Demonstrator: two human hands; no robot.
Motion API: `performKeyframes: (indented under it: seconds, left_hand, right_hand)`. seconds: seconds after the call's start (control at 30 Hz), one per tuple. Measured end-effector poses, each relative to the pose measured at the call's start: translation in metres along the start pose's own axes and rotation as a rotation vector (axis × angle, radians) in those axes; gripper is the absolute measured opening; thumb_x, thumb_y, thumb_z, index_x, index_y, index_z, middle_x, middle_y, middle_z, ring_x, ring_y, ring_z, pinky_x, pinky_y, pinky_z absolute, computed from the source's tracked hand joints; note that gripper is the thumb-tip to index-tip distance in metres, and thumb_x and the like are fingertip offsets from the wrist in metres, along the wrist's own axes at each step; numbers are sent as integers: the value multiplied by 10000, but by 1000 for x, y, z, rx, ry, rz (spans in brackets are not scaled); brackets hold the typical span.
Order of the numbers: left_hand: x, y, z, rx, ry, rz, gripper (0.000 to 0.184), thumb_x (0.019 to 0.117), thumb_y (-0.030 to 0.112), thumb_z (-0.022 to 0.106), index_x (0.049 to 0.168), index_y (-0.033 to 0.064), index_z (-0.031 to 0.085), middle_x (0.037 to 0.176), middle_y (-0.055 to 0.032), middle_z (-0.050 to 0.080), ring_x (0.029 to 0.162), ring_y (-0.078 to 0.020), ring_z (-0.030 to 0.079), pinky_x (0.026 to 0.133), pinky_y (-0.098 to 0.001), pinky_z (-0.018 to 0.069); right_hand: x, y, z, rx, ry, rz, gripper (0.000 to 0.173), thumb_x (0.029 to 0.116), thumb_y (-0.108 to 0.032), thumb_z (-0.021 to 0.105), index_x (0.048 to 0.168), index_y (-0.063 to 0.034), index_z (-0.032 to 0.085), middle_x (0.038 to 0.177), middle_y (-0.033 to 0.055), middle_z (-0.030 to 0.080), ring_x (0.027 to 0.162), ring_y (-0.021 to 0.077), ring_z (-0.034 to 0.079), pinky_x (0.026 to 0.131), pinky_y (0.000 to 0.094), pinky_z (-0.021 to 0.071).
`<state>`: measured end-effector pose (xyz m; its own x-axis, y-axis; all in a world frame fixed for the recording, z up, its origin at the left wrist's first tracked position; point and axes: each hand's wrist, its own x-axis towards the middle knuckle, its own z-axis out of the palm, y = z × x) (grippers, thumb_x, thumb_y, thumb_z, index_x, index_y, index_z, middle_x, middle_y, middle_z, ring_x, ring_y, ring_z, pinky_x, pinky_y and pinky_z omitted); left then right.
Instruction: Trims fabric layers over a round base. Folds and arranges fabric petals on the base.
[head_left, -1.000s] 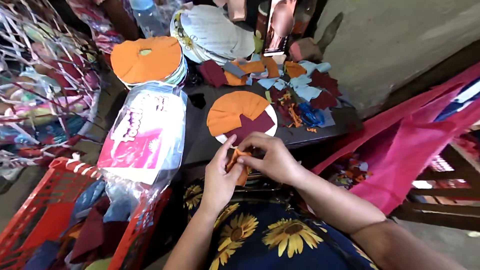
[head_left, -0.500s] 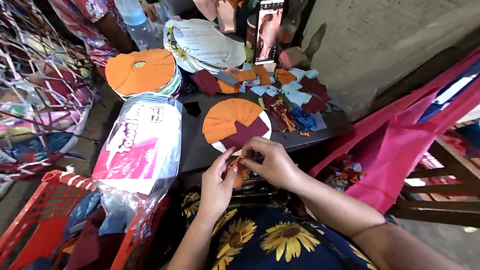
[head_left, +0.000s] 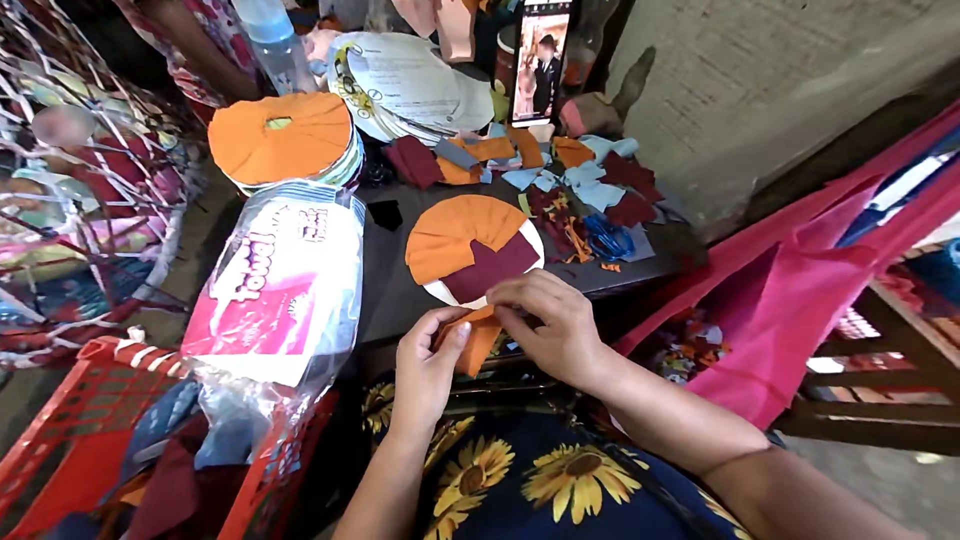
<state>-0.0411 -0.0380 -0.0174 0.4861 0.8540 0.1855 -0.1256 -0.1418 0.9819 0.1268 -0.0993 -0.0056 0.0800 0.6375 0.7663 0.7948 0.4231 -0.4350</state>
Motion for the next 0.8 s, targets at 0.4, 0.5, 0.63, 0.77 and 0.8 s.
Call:
performKeyframes:
  seconds: [0.4,0.5,0.63,0.77,0.8]
  left_hand:
    - [0,10,1,-467,127,-203,296,1099,160,282,999,111,556,888,24,692,830,-85,706,795,-286,612]
    - [1,7,-2,-528,187,-134,408,1100,179,237,887,144,583,820,32,670,862,-120,710,872,-334,608]
    - [-1,5,-6,-567,108,-54,507,1100,207,265,722,201,602,697,67,654,759,-82,701,800,-272,603]
    - [-8,5,-8,-172,-69,4,95,1025,189,534,999,137,610,949,91,676,597,74,538,530,-95,453]
    - [-9,5,-9,-51,-145,20,206,989,216,611,1139,78,586,1079,55,668,630,77,536,541,-103,449]
  right_hand:
    - [5,-8,-18,378,-173,421,131,941,-65,621,982,-24,738,919,-20,700,796,-64,632,733,111,544]
    - [7,-7,-25,374,-175,408,114,943,-78,624,971,-40,728,908,-41,698,796,-66,637,740,115,552]
    - [10,-8,-32,278,-247,401,125,946,-166,655,920,-62,720,847,-51,673,751,-87,607,693,85,517]
    - [9,-8,-32,229,-374,355,208,967,-243,654,900,-60,728,825,-15,686,749,-61,608,696,100,498]
    - [8,-9,-31,251,-391,344,209,971,-239,653,909,-57,732,837,-15,690,769,-64,610,714,97,497]
